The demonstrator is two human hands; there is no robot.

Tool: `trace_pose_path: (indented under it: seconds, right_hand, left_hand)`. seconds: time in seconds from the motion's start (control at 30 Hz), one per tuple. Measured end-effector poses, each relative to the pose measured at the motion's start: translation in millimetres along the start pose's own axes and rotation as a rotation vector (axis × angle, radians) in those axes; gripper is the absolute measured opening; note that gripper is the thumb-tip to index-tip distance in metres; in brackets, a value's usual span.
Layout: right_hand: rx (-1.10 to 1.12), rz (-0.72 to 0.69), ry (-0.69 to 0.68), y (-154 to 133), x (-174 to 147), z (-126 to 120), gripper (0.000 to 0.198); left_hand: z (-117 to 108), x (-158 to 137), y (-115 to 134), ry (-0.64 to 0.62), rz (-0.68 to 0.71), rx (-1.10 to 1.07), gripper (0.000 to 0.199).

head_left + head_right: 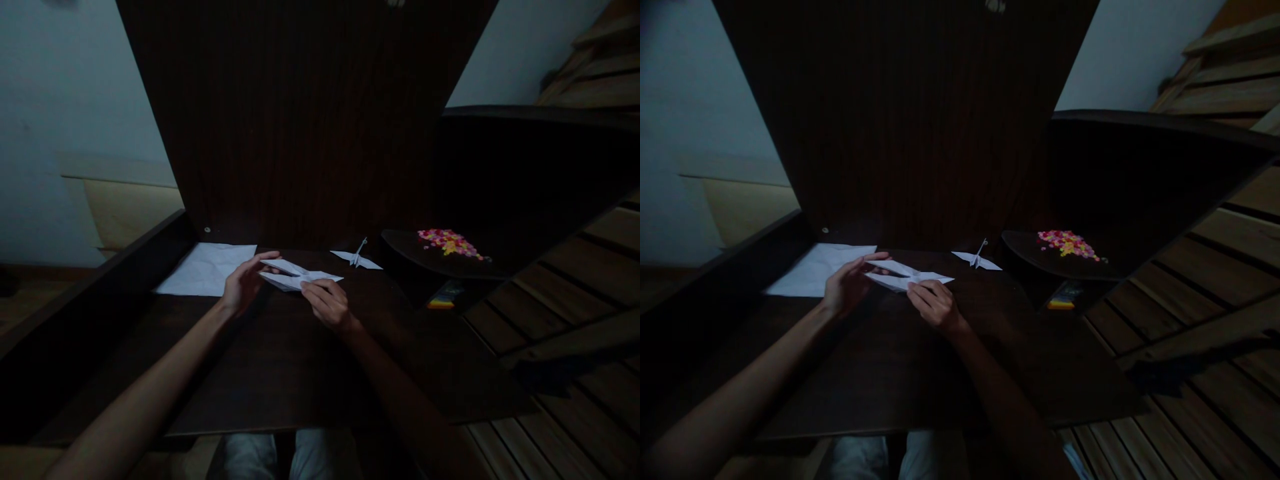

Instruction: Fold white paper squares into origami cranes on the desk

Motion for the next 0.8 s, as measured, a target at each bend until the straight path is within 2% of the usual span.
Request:
trace_pose_path:
  seconds: [0.07, 0.17, 0.23, 0.33, 0.43, 0.57, 0.7, 0.8]
  right_hand:
    - [-0.014, -0.008, 0.008, -1.1, -2.3, -0.1, 0.026]
    - [-0.087, 0.059, 0.027, 3.9, -6.6, -0.4, 0.025]
    - [-0.141, 0.108, 0.027, 8.2, -9.2, -0.8, 0.024]
    - [-0.154, 0.109, 0.034, 9.3, -10.2, -3.7, 0.024]
    - [-0.154, 0.027, 0.054, 2.3, -7.2, -8.2, 0.025]
    - [-0.232, -0.184, 0.102, -17.9, -1.9, -11.0, 0.022]
    - [-0.299, -0.280, 0.107, -28.3, 0.3, -6.5, 0.019]
    - [-0.290, -0.266, 0.112, -28.0, -0.9, -3.9, 0.022]
  left_hand:
    - [-3.9, 0.4, -0.9, 0.009, 0.023, 0.118, 0.037]
    - [-5.2, 0.4, 0.1, -0.005, 0.081, 0.378, 0.042]
    - [-0.9, -0.6, 1.7, -0.060, 0.136, 0.532, 0.040]
    - [6.7, -3.2, 0.9, -0.140, 0.191, 0.696, 0.034]
    - [11.2, -6.0, -0.7, -0.141, 0.235, 0.873, 0.032]
    - [20.7, -10.7, -0.3, -0.150, 0.322, 1.060, 0.033]
    - [25.5, -13.0, -3.6, -0.192, 0.311, 1.087, 0.032]
    - [22.6, -13.1, -3.7, -0.177, 0.319, 1.048, 0.030]
Point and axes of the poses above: each hand's wrist, its own x-axis towards the middle knuckle, its own z-axis out of the palm, y = z × x, the point moved 7 cm from there along x, towards the middle knuckle, and after that the axes turned 11 degrees about -x, right-handed, at the moved point
